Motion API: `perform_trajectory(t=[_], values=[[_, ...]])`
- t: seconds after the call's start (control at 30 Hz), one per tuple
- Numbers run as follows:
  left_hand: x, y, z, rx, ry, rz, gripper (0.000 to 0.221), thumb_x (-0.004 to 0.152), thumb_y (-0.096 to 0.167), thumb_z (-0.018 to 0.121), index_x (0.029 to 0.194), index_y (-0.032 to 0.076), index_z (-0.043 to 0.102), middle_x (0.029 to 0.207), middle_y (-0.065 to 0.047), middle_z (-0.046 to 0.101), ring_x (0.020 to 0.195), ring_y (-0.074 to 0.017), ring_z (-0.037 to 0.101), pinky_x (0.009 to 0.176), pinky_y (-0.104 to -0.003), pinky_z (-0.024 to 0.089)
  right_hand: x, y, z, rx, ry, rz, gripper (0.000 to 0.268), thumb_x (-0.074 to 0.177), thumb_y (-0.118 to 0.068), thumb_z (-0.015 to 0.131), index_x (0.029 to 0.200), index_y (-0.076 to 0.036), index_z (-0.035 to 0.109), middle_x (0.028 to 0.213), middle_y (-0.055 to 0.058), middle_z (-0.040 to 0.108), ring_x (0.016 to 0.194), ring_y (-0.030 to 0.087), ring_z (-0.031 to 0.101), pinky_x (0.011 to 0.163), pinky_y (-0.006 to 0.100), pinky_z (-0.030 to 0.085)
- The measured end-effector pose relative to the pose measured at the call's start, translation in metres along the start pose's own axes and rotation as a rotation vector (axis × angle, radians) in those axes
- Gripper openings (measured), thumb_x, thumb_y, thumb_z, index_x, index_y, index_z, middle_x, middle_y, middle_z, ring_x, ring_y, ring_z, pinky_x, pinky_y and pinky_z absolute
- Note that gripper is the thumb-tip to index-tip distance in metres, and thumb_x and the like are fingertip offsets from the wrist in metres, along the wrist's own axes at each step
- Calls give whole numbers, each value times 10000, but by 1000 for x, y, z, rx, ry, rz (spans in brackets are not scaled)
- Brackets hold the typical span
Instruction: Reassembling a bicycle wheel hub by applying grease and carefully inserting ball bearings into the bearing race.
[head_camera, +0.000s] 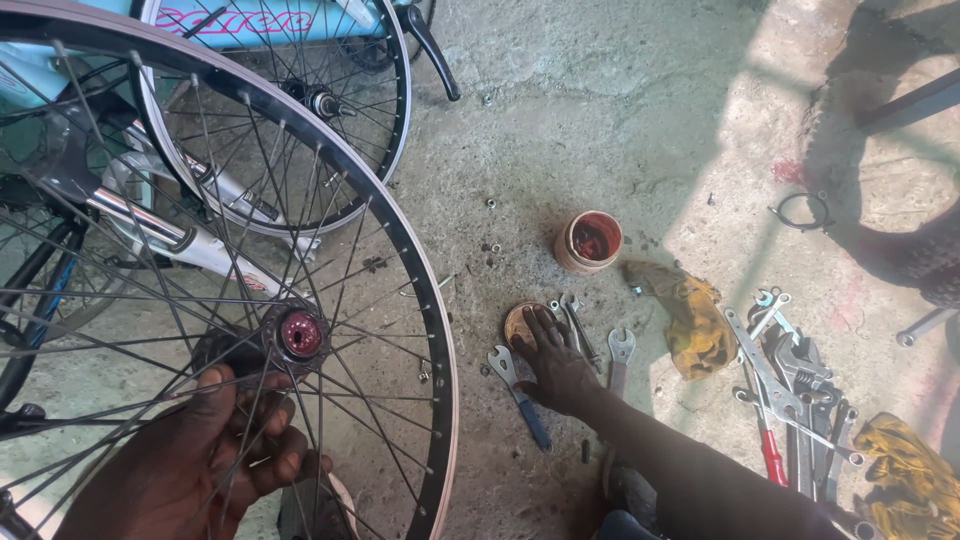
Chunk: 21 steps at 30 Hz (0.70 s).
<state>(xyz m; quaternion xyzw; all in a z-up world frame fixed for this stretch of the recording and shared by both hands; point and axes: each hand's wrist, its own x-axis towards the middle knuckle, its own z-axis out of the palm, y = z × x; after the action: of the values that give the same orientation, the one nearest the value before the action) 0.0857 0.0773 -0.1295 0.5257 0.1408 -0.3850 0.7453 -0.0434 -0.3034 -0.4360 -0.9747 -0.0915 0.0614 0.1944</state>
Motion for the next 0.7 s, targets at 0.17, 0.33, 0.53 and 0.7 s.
perform_trajectory(t=[0.17, 0.33, 0.53, 0.7], values=[[-4, 4, 10, 21, 60, -27, 490, 991, 430, 585, 1193, -16, 599, 821, -209, 616, 658, -406, 658, 755, -790, 605, 6, 4, -9, 243, 80, 152, 623, 881, -600, 622, 1339, -179, 646, 1631, 198, 281, 1516, 439, 196, 1113, 689, 297], [-7, 6, 21, 45, 113, -26, 488, 1000, 412, 551, 1181, -39, 594, 822, -225, 590, 653, -425, 626, 740, -819, 597, 12, 9, -8, 405, 274, 239, 397, 792, -298, 797, 1161, -167, 736, 1512, 154, 478, 1357, 403, 450, 1040, 588, 396], [-16, 16, 66, 65, 374, -82, 457, 1155, 304, 324, 1254, -113, 483, 937, -300, 406, 754, -478, 396, 814, -778, 430, 12, 5, -25, 797, 365, 353, 289, 908, -254, 748, 1152, -112, 687, 1357, 80, 583, 1185, 228, 575, 944, 351, 528], [-25, 11, 69, -33, 90, 147, 417, 1046, 342, 530, 1126, -52, 643, 838, -128, 542, 685, -293, 521, 747, -573, 522, 29, -19, -142, 926, 394, 207, 155, 931, -75, 669, 1085, -75, 675, 1230, 46, 712, 1056, 172, 683, 862, 308, 558]])
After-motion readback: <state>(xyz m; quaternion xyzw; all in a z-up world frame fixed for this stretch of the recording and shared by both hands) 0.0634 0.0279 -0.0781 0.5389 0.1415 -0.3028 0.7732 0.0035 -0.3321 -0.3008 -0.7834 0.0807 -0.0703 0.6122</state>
